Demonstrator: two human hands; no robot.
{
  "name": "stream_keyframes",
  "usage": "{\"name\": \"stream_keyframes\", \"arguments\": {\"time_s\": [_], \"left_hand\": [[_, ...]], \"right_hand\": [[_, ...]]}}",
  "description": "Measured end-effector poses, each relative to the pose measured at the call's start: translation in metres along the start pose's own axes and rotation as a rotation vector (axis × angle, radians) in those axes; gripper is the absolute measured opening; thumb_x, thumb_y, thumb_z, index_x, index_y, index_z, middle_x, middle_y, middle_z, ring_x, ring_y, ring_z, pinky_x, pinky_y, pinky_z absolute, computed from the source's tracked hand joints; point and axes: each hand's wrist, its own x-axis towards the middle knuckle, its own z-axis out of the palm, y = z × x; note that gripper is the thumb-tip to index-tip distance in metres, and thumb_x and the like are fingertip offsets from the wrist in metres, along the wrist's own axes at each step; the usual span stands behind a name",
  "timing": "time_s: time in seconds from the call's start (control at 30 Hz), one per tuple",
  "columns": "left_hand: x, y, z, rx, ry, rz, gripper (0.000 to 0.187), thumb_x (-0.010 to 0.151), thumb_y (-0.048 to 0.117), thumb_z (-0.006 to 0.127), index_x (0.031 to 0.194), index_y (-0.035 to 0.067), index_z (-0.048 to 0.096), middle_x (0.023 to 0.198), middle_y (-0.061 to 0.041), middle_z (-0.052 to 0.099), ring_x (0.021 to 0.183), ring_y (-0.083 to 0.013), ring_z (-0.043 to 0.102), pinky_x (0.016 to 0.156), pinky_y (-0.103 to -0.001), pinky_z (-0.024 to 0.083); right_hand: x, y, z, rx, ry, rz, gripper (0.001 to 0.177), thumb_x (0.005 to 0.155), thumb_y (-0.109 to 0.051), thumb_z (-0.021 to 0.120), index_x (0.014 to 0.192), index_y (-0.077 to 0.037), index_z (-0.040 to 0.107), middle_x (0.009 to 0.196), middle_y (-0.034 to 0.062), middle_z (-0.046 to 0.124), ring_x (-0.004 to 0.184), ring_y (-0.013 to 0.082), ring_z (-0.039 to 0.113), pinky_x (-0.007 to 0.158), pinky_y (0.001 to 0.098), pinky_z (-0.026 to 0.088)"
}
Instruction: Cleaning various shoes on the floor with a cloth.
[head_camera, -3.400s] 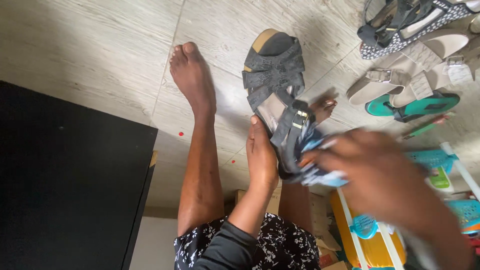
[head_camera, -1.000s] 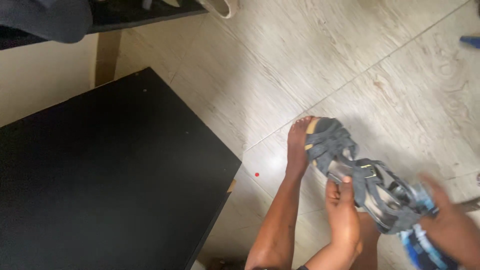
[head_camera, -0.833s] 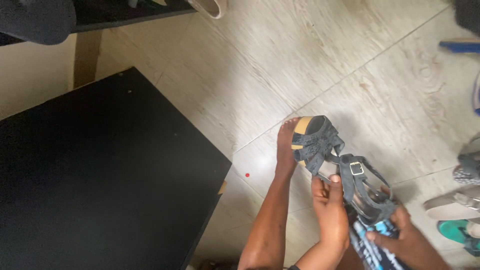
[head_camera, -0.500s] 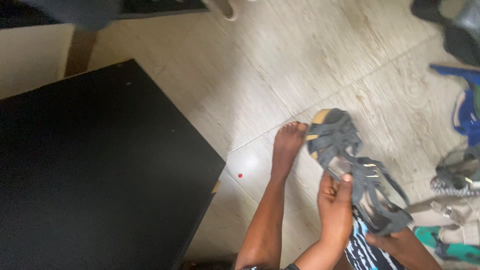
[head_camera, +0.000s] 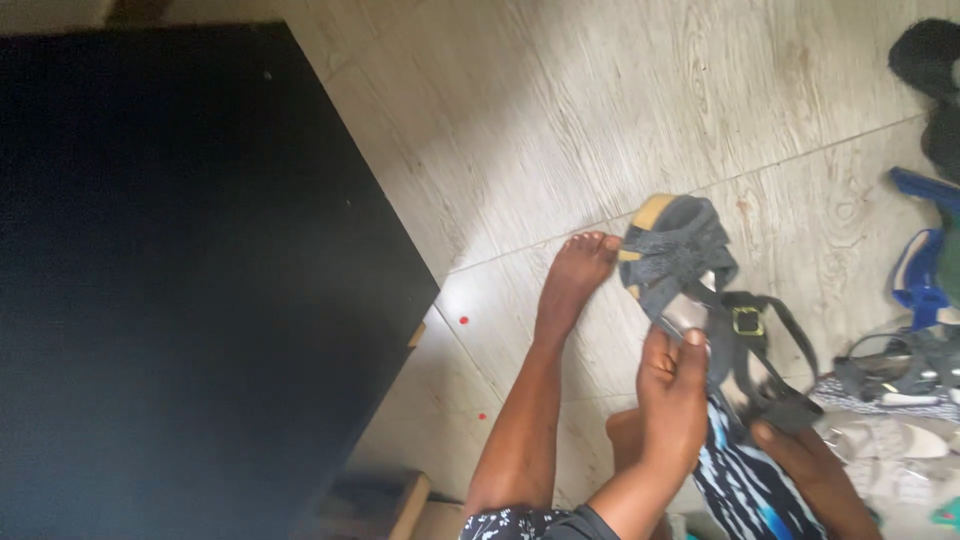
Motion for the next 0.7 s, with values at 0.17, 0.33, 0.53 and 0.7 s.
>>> {"name": "stream_keyframes", "arguments": {"time_s": [0.17,0.33,0.53,0.7], "left_hand": [[-0.040,0.132,-0.007,-1.091,0.410,-0.784,0.044,0.105,0.030,0.055,0.138,0.001,0.052,0.133,-0.014,0.059,0.125,-0.0227,0.052,0.109,-0.036,0.039],[-0.029,0.137,-0.023,-0.837,0.269,-0.817,0.048,0.107,0.037,0.045,0.117,-0.005,0.065,0.125,-0.017,0.065,0.116,-0.0273,0.060,0.104,-0.037,0.044],[-0.014,0.149,-0.034,-0.616,0.174,-0.538,0.044,0.110,0.030,0.045,0.113,-0.007,0.069,0.122,-0.020,0.069,0.116,-0.0308,0.061,0.104,-0.037,0.043],[-0.003,0.150,-0.050,-0.728,0.016,-0.609,0.039,0.112,0.027,0.047,0.099,-0.006,0.063,0.095,-0.015,0.062,0.091,-0.0217,0.056,0.086,-0.034,0.047]], "right_hand": [[0.020,-0.020,0.013,0.084,-0.069,-0.221,0.054,0.091,-0.035,0.068,0.131,0.001,0.065,0.120,0.0106,0.069,0.113,0.0191,0.061,0.099,0.0346,0.045],[-0.051,-0.111,0.033,0.145,-0.027,-0.298,0.046,0.088,-0.035,0.070,0.119,-0.001,0.072,0.111,0.0074,0.074,0.105,0.0159,0.065,0.095,0.0318,0.048],[-0.082,-0.155,0.040,0.351,0.156,-0.222,0.046,0.084,-0.031,0.073,0.122,-0.005,0.069,0.110,0.0040,0.072,0.100,0.0143,0.063,0.089,0.0305,0.048],[-0.096,-0.171,0.051,0.438,0.189,-0.310,0.045,0.086,-0.031,0.076,0.118,-0.001,0.069,0.106,0.0054,0.071,0.093,0.0158,0.064,0.082,0.0320,0.051]]}}
